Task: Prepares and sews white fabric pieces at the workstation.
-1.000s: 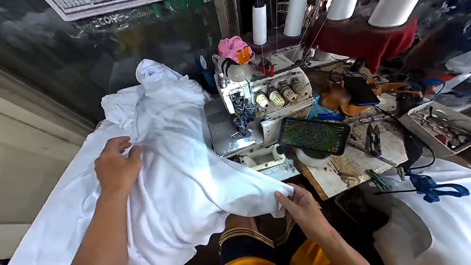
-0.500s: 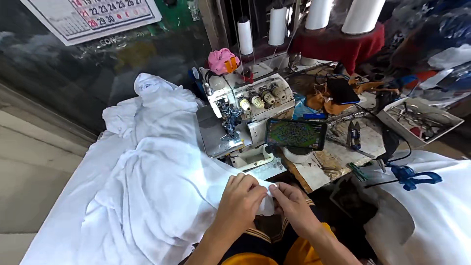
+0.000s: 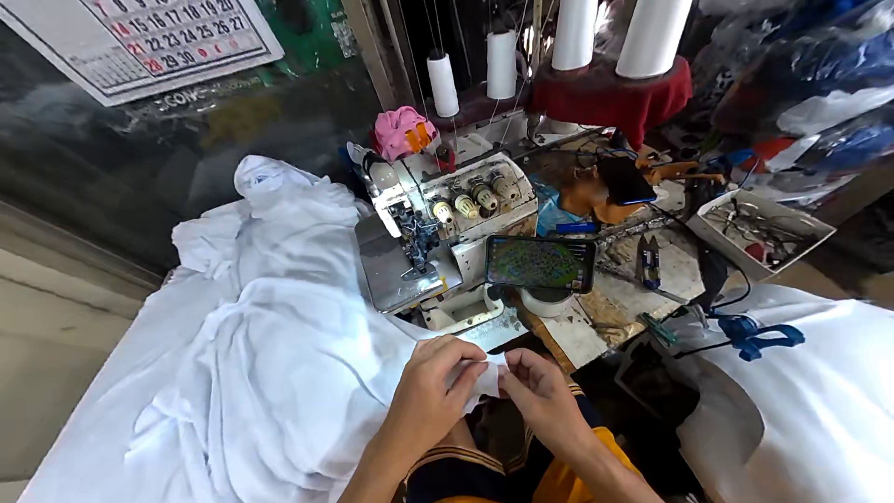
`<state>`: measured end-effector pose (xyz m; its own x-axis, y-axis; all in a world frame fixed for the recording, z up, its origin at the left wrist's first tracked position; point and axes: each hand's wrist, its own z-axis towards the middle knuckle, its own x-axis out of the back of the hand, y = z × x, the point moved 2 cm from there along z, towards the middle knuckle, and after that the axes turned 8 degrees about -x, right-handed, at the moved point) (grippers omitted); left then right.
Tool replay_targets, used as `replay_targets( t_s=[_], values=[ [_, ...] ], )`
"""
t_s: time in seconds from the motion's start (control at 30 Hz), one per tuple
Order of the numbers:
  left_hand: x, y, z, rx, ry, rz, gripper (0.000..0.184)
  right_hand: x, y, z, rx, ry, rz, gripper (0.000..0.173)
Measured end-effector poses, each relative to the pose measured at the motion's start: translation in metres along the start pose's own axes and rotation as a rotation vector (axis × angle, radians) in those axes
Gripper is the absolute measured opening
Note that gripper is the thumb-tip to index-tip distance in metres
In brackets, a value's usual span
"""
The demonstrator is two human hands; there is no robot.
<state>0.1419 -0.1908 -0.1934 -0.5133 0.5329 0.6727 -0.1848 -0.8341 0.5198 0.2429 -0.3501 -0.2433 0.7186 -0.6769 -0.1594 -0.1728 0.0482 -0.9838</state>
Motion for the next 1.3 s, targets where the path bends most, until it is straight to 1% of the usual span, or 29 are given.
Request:
replay_targets(
  t_s=[0.13,0.2,0.27,0.43,0.53,0.67,0.73,0.83,0.93,1.0,1.13,1.23,1.3],
  values=[
    [-0.007,-0.002,0.002,-0.024,-0.034,0.017,0.016,0.005,-0.005,-0.005,0.1,0.013,-0.129,0.017],
    [-0.003,-0.002,0.004,-0.026,-0.092,0.011,0.02,0.005,-0.008,-0.006,0.129,-0.034,-0.134,0.015],
    [0.001,-0.004,0.004,-0.009,-0.103,-0.025,0.019,0.003,-0.012,-0.007,0.154,-0.08,-0.137,0.015],
    [0.003,-0.009,-0.001,0.015,0.026,-0.143,0.014,0.003,-0.017,-0.006,0.168,-0.111,-0.169,0.016],
    [0.003,-0.005,-0.001,0.014,0.057,-0.224,0.014,0.003,-0.02,-0.007,0.161,-0.124,-0.191,0.016],
    [0.007,-0.001,-0.002,-0.03,0.092,-0.195,0.015,0.003,-0.034,-0.01,0.116,-0.098,-0.245,0.016],
    [0.01,-0.005,-0.004,-0.035,0.107,-0.191,0.015,0.01,-0.027,-0.007,0.133,-0.14,-0.241,0.017],
    [0.006,-0.023,-0.007,0.022,0.135,-0.185,0.015,0.018,-0.018,-0.004,0.114,-0.175,-0.257,0.019],
    [-0.005,-0.045,-0.011,0.142,0.221,-0.227,0.015,0.022,-0.013,-0.004,0.066,-0.165,-0.322,0.023],
    [-0.009,-0.048,-0.01,0.17,0.261,-0.241,0.017,0.025,-0.013,-0.006,0.052,-0.161,-0.353,0.024],
    [-0.013,-0.049,-0.012,0.186,0.252,-0.208,0.018,0.03,-0.014,-0.008,0.039,-0.137,-0.375,0.023],
    [-0.008,-0.047,-0.012,0.141,0.236,-0.298,0.016,0.021,-0.021,-0.004,0.135,-0.085,-0.394,0.024],
    [0.0,-0.036,-0.008,0.066,0.182,-0.384,0.017,0.008,-0.03,0.005,0.21,-0.084,-0.423,0.036]
  ],
)
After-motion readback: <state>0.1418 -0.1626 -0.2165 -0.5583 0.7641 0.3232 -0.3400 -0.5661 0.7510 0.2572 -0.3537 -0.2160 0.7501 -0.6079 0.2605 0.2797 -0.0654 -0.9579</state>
